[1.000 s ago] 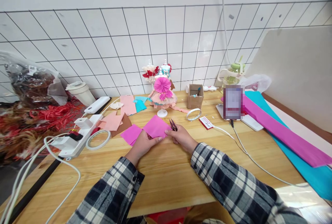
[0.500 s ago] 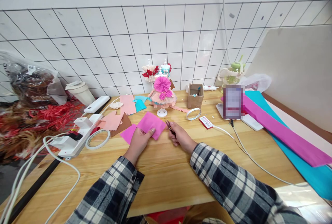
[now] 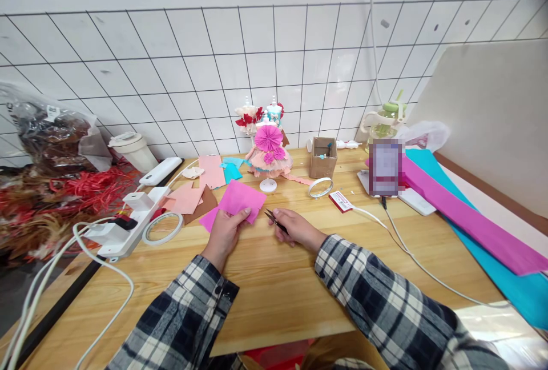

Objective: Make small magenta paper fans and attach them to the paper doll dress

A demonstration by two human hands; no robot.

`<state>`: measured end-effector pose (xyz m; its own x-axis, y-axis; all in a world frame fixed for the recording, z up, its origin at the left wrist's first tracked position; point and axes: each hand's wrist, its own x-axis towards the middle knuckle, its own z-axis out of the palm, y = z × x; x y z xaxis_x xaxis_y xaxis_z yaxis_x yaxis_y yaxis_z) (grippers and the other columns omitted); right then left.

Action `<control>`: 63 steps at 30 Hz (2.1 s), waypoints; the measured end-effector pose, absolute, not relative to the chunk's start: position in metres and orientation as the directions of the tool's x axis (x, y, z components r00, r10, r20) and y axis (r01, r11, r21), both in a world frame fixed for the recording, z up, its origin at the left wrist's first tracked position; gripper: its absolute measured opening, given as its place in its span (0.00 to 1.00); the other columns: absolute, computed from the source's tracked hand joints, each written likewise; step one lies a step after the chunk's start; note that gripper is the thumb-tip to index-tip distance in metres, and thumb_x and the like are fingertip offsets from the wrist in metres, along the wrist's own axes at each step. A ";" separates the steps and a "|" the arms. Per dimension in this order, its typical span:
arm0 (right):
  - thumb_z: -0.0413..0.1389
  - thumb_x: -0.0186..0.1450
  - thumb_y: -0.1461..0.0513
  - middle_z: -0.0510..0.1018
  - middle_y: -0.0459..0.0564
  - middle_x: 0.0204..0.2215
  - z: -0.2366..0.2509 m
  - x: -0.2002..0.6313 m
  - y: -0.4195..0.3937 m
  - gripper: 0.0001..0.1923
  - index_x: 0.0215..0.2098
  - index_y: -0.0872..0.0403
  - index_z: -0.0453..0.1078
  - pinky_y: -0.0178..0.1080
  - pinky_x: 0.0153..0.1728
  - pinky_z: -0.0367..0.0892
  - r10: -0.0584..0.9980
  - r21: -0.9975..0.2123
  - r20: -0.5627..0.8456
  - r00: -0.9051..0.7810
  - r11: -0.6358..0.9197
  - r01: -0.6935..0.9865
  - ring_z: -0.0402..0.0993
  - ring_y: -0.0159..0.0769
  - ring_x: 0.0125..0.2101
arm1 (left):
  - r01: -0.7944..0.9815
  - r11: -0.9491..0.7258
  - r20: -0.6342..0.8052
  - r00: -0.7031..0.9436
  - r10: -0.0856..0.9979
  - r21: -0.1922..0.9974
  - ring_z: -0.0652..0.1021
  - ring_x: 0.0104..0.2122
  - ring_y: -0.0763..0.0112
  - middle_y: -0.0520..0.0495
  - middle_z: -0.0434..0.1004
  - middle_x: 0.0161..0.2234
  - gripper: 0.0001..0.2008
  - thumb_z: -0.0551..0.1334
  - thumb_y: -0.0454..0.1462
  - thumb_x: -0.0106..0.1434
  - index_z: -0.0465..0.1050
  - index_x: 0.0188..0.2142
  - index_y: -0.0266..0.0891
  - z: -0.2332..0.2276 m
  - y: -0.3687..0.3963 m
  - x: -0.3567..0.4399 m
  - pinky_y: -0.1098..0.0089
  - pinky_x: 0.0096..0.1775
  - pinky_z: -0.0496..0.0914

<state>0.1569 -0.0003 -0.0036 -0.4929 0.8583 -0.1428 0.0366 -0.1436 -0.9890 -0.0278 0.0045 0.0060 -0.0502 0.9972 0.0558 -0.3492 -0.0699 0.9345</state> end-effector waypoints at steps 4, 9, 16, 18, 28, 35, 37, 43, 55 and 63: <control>0.38 0.67 0.44 0.64 0.38 0.12 -0.002 0.156 -0.003 0.26 0.33 0.55 0.64 0.27 0.08 0.48 0.872 -0.991 -0.130 -0.473 -0.101 0.085 0.52 0.23 0.08 | -0.302 -0.043 0.058 0.041 0.997 0.952 0.75 0.30 0.72 0.50 0.77 0.31 0.15 0.70 0.35 0.48 0.72 0.35 0.35 0.003 0.004 -0.028 0.71 0.36 0.70; 0.38 0.68 0.45 0.64 0.38 0.12 -0.002 0.156 -0.005 0.24 0.33 0.54 0.63 0.27 0.09 0.48 0.880 -0.991 -0.116 -0.462 -0.069 0.118 0.52 0.23 0.09 | -0.198 -0.069 0.083 0.063 0.995 0.978 0.75 0.30 0.70 0.48 0.77 0.31 0.15 0.70 0.36 0.49 0.72 0.36 0.34 0.001 0.005 -0.029 0.70 0.37 0.70; 0.37 0.68 0.45 0.63 0.38 0.12 0.001 0.156 -0.006 0.25 0.33 0.55 0.64 0.28 0.11 0.48 0.880 -0.977 -0.148 -0.452 -0.060 0.202 0.53 0.23 0.10 | -0.145 -0.054 0.072 0.117 0.991 0.988 0.76 0.31 0.67 0.45 0.79 0.33 0.15 0.70 0.39 0.49 0.74 0.35 0.34 0.005 0.003 -0.028 0.68 0.37 0.70; 0.37 0.69 0.46 0.63 0.38 0.12 0.001 0.156 -0.006 0.25 0.33 0.54 0.63 0.28 0.12 0.49 0.882 -0.979 -0.129 -0.453 -0.041 0.199 0.53 0.23 0.10 | -0.107 -0.046 0.059 0.125 0.990 0.993 0.76 0.30 0.66 0.45 0.79 0.32 0.14 0.70 0.40 0.49 0.74 0.33 0.33 0.006 0.002 -0.028 0.68 0.36 0.70; 0.40 0.69 0.49 0.60 0.39 0.13 -0.001 0.154 -0.004 0.20 0.31 0.53 0.63 0.30 0.17 0.52 0.897 -0.980 -0.093 -0.433 -0.005 0.201 0.53 0.26 0.14 | 0.088 -0.050 0.036 0.151 0.988 0.995 0.77 0.29 0.65 0.46 0.80 0.29 0.14 0.70 0.42 0.47 0.74 0.30 0.35 0.014 -0.003 -0.022 0.68 0.34 0.70; 0.41 0.69 0.49 0.59 0.40 0.15 -0.005 0.153 -0.002 0.20 0.31 0.54 0.63 0.31 0.21 0.54 0.907 -0.982 -0.055 -0.417 0.027 0.187 0.55 0.28 0.17 | 0.152 -0.063 0.043 0.129 0.991 0.986 0.76 0.28 0.65 0.46 0.79 0.27 0.16 0.69 0.44 0.46 0.73 0.29 0.34 0.016 -0.003 -0.021 0.68 0.34 0.70; 0.42 0.68 0.49 0.59 0.40 0.15 -0.007 0.153 -0.001 0.20 0.30 0.54 0.63 0.32 0.21 0.54 0.906 -0.983 -0.046 -0.420 0.033 0.180 0.55 0.28 0.17 | 0.151 -0.065 0.047 0.119 0.992 0.986 0.76 0.28 0.64 0.46 0.79 0.27 0.16 0.70 0.44 0.46 0.74 0.30 0.34 0.017 -0.003 -0.021 0.67 0.34 0.70; 0.43 0.66 0.45 0.60 0.39 0.15 -0.012 0.152 0.002 0.22 0.29 0.54 0.62 0.32 0.21 0.52 0.910 -0.985 -0.016 -0.415 0.056 0.161 0.54 0.28 0.17 | 0.120 -0.102 0.090 0.105 0.990 0.987 0.76 0.29 0.65 0.47 0.79 0.28 0.14 0.71 0.43 0.46 0.75 0.29 0.36 0.017 -0.005 -0.019 0.69 0.33 0.69; 0.43 0.67 0.47 0.60 0.39 0.15 -0.009 0.152 0.002 0.21 0.27 0.53 0.60 0.32 0.21 0.52 0.909 -0.981 -0.010 -0.416 0.073 0.182 0.55 0.27 0.17 | 0.149 -0.106 0.095 0.077 0.992 0.983 0.74 0.26 0.68 0.49 0.77 0.24 0.13 0.68 0.44 0.49 0.74 0.27 0.35 0.017 -0.004 -0.023 0.70 0.31 0.68; 0.41 0.66 0.44 0.59 0.39 0.15 -0.009 0.153 0.001 0.23 0.29 0.53 0.61 0.31 0.20 0.51 0.904 -0.977 -0.048 -0.424 0.047 0.209 0.54 0.27 0.16 | 0.177 -0.093 0.088 0.038 0.995 0.980 0.73 0.25 0.67 0.52 0.74 0.20 0.12 0.69 0.43 0.48 0.74 0.26 0.36 0.018 -0.006 -0.021 0.70 0.28 0.66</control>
<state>0.1534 0.0005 -0.0091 -0.4243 0.9043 -0.0475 0.2091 0.0468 -0.9768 -0.0212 -0.0063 0.0185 0.0380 0.9954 0.0881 0.1775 -0.0935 0.9797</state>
